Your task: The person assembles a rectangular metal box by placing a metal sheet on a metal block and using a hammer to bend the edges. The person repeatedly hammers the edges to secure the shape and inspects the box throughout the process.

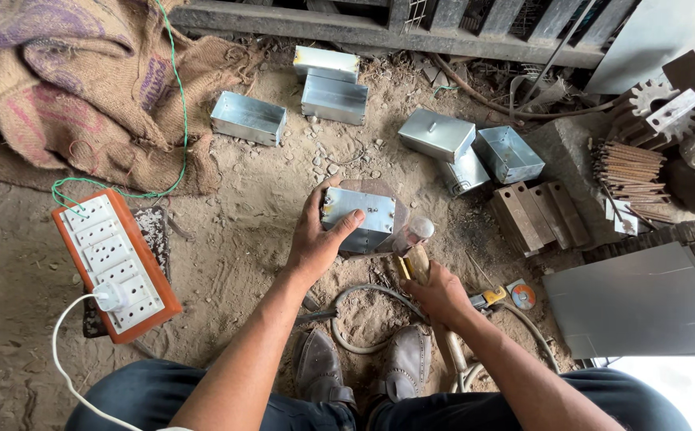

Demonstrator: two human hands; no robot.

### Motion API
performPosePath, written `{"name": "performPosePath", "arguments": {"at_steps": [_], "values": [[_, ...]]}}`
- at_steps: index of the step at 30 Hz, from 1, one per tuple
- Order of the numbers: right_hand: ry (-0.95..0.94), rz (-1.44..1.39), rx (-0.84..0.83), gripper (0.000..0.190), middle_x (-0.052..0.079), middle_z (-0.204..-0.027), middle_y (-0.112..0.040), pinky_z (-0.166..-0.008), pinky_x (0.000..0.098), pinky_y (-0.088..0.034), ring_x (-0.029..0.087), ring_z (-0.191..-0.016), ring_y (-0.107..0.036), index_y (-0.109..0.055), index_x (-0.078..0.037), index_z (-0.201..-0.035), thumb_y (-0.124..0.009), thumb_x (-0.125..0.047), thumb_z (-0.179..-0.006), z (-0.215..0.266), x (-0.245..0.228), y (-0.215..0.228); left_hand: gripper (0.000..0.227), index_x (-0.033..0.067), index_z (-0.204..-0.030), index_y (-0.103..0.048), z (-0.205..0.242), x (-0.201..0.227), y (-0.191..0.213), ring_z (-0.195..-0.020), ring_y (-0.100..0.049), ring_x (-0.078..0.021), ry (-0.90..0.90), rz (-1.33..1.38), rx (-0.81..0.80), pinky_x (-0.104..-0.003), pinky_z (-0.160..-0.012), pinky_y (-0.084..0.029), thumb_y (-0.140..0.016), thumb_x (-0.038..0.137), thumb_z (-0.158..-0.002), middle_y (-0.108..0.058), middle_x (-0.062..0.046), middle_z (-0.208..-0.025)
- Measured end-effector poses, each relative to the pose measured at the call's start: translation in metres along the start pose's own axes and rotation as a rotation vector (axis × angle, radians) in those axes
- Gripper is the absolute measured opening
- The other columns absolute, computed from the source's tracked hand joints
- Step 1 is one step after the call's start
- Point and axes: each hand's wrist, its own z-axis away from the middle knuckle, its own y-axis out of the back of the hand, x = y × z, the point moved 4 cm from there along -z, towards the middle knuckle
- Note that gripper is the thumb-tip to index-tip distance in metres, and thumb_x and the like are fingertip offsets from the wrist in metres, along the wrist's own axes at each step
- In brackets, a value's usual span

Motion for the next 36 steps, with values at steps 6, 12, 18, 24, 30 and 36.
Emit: {"name": "performPosePath", "arguments": {"at_steps": [6,12,18,24,30,36], "values": [[-0.014,-0.027,-0.007,0.061,0.014,-0.093,-0.067,-0.056,0.0350,-0.059,0.019,-0.065,-0.064,-0.049,-0.003,-0.123,-0.070,-0.049,-0.090,0.0008,-0.0023,-0.0033,0.086,0.0172,-0.154,-0.041,-0.0007,0.0040,0.0007,-0.135,-0.055,-0.0305,-0.019,0.014,-0.008,-0.047,-0.109,-0.052,-0.071,0.060,-0.085,-0.050,-0.017,-0.149],[-0.008,-0.026,-0.004,0.062,0.014,-0.094,-0.067,-0.056,0.0350,-0.060,0.019,-0.065,-0.065,-0.050,-0.001,-0.123,-0.070,-0.050,-0.090,0.0027,-0.0020,-0.0020,0.087,0.0173,-0.154,-0.041,-0.0010,0.0058,0.0003,-0.133,-0.057,-0.0312,-0.006,0.030,-0.014,-0.047,-0.106,-0.054,-0.071,0.060,-0.085,-0.049,-0.017,-0.151],[-0.027,-0.028,-0.005,0.060,0.015,-0.092,-0.068,-0.056,0.0364,-0.060,0.020,-0.064,-0.066,-0.049,-0.003,-0.123,-0.070,-0.049,-0.089,0.0048,-0.0030,-0.0005,0.089,0.0174,-0.155,-0.040,-0.0005,0.0028,-0.0019,-0.132,-0.058,-0.0310,0.023,0.036,-0.017,-0.047,-0.104,-0.057,-0.070,0.061,-0.084,-0.050,-0.018,-0.151],[-0.012,-0.002,0.005,0.058,0.014,-0.091,-0.068,-0.058,0.0363,-0.060,0.020,-0.065,-0.067,-0.050,-0.003,-0.120,-0.070,-0.049,-0.090,0.0060,-0.0076,-0.0005,0.089,0.0167,-0.156,-0.040,-0.0014,-0.0005,0.0008,-0.135,-0.055,-0.0313,0.000,0.029,-0.013,-0.047,-0.106,-0.055,-0.071,0.061,-0.085,-0.049,-0.018,-0.151],[0.017,0.009,0.013,0.060,0.015,-0.092,-0.067,-0.059,0.0364,-0.061,0.020,-0.066,-0.067,-0.050,-0.001,-0.118,-0.070,-0.051,-0.091,0.0061,-0.0087,-0.0002,0.087,0.0172,-0.155,-0.041,-0.0011,0.0027,0.0011,-0.134,-0.056,-0.0305,0.006,0.020,-0.013,-0.046,-0.107,-0.054,-0.071,0.059,-0.085,-0.050,-0.017,-0.150],[0.009,-0.020,0.003,0.059,0.014,-0.091,-0.068,-0.058,0.0363,-0.060,0.020,-0.065,-0.066,-0.051,-0.003,-0.118,-0.070,-0.050,-0.088,0.0050,-0.0043,0.0006,0.086,0.0181,-0.154,-0.041,-0.0003,0.0052,-0.0001,-0.131,-0.059,-0.0296,0.040,0.050,-0.015,-0.045,-0.105,-0.056,-0.072,0.057,-0.084,-0.051,-0.016,-0.149]]}}
